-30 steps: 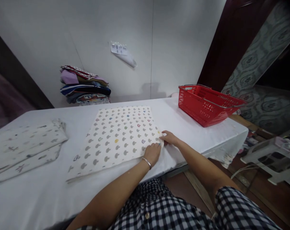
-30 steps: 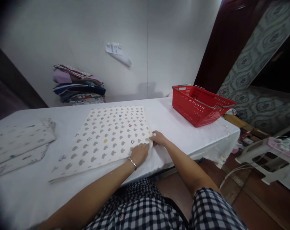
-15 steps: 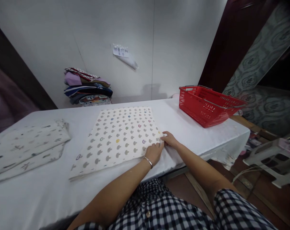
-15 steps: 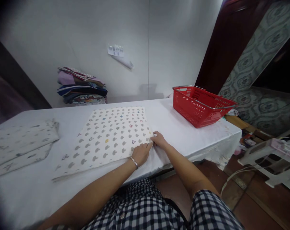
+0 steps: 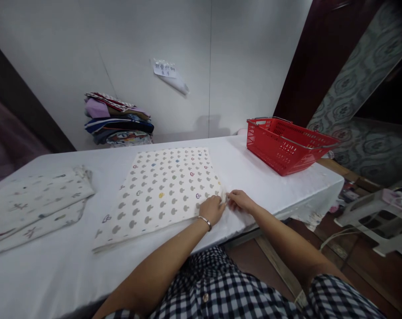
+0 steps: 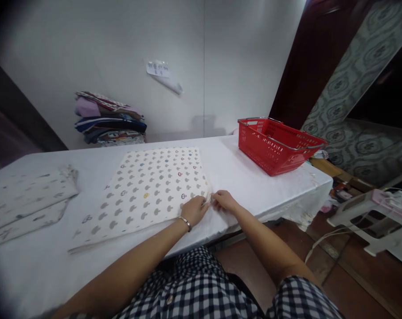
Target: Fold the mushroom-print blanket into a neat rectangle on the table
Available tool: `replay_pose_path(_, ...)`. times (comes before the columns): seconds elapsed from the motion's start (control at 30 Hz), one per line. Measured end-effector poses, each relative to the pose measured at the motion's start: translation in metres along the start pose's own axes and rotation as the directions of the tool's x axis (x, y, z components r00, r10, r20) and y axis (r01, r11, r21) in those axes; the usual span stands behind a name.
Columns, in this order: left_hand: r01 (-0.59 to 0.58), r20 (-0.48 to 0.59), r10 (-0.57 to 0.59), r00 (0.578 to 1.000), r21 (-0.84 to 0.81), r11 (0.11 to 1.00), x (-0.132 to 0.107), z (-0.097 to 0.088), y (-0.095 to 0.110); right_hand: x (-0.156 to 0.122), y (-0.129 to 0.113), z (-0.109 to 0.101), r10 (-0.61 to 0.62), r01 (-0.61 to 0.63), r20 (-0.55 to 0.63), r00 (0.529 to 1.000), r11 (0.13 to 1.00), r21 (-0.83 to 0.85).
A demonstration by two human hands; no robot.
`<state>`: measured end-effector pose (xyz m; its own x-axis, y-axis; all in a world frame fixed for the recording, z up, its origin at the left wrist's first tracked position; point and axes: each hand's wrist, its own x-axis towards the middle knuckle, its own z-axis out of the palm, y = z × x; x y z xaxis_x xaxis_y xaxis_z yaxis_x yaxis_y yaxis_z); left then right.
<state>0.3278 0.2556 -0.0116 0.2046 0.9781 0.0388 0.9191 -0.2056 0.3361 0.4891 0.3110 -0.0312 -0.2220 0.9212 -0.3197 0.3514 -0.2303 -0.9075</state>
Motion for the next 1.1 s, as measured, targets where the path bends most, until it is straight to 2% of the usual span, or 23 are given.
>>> replay_pose_path(0.13,0.084,0.020,-0.082,0.996,-0.093,0.992,0.009,-0.002,0.002,-0.003,-0.001,0.004,-0.001,0.000,0.017,1.000,0.998,0.055)
replay_pose_path(0.4,0.161,0.143,-0.140,0.980,-0.147,0.976,0.022,-0.006,0.001,-0.001,-0.006,0.009,0.012,-0.014,0.042,0.999,0.998,0.058)
replay_pose_path(0.53,0.205,0.156,-0.178,0.972,-0.176,0.963,0.025,-0.008,0.001,-0.001,-0.004,0.009,0.017,-0.019,0.032,0.999,0.998,0.065)
replay_pose_path(0.6,0.183,0.102,-0.167,0.981,-0.174,0.967,0.024,-0.007,0.002,-0.001,-0.004,0.009,0.013,-0.015,0.033,0.999,0.998,0.068)
replay_pose_path(0.73,0.030,-0.009,-0.031,0.999,-0.051,0.998,0.018,0.000,0.008,-0.002,-0.006,0.008,-0.002,-0.002,0.047,0.999,0.997,0.073)
replay_pose_path(0.97,-0.031,0.023,0.029,0.999,0.086,0.996,0.013,0.001,0.014,-0.002,-0.005,0.008,-0.025,0.019,0.067,0.997,0.996,0.089)
replay_pose_path(1.1,-0.037,0.082,0.030,0.996,0.088,0.995,0.016,-0.003,0.009,-0.001,-0.002,0.005,-0.038,0.031,0.072,0.997,0.995,0.096)
